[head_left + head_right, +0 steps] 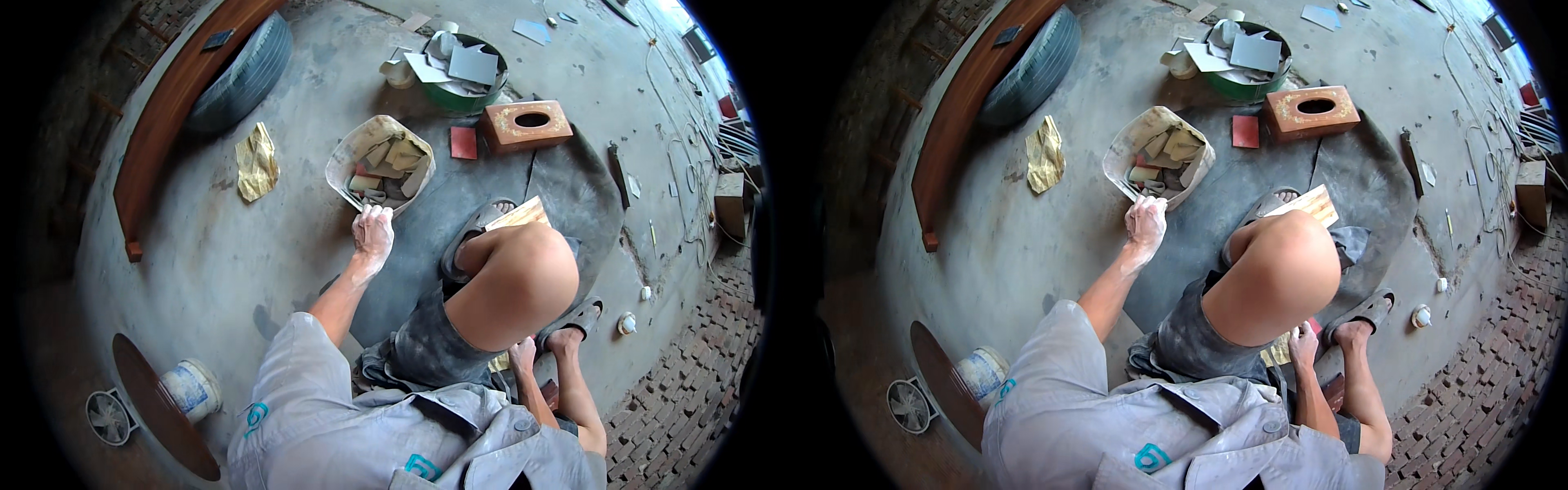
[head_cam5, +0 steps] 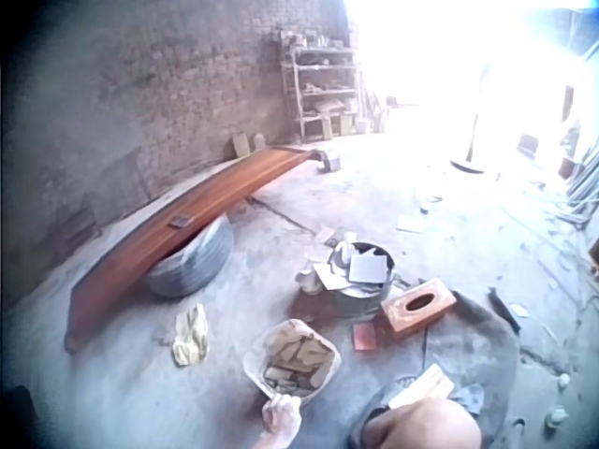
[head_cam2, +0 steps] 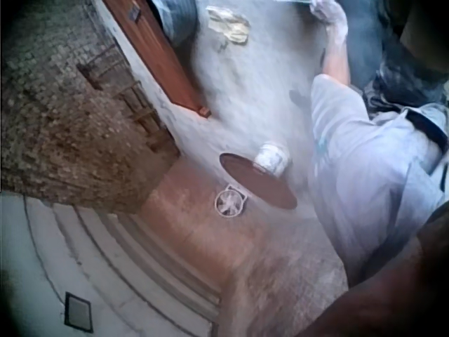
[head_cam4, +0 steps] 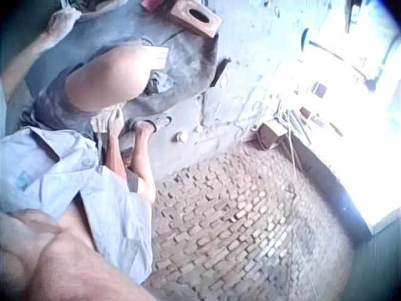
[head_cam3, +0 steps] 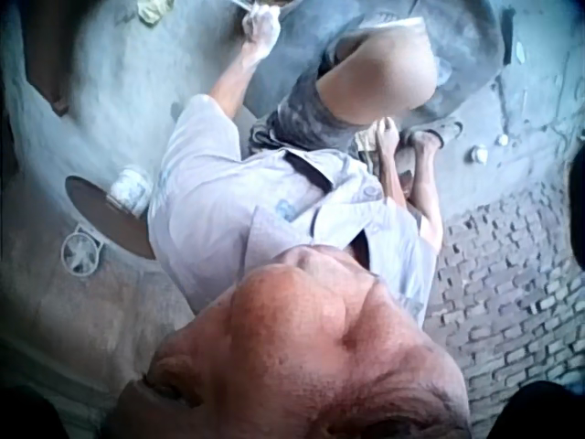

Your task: The person sits on the floor and sands a small rectangular wooden block using sandpaper. They repeatedly rub the sandpaper over the block's surfaces and edges, occasionally switching sides and adjusting grip.

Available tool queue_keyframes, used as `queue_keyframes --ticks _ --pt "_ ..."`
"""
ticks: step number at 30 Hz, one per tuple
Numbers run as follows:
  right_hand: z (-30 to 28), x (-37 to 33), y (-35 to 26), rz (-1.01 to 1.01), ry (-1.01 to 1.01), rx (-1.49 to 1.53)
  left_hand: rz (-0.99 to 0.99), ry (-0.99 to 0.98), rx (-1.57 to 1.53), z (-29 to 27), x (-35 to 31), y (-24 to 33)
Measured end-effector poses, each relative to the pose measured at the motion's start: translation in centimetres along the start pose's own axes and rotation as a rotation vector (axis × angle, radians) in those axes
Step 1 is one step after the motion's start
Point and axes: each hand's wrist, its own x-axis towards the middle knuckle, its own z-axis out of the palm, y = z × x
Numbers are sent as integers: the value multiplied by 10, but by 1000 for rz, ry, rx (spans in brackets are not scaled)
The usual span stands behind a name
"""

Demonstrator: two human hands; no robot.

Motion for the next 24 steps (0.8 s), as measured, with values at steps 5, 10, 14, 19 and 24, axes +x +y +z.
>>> queue_keyframes --ticks 5,10,14,19,24 --pt "2 9 20 22 -5 -77 26 -24 -111 -24 -21 4" --pt "3 26 7 -5 53 -9 42 93 -181 -66 25 22" --pt "4 25 0 -6 78 38 -238 -77 -448 -39 65 -12" --pt "6 30 3 13 115 70 -226 -135 -501 -25 102 -18" --pt "13 32 18 15 197 102 -289 -95 -618 -26 120 -9"
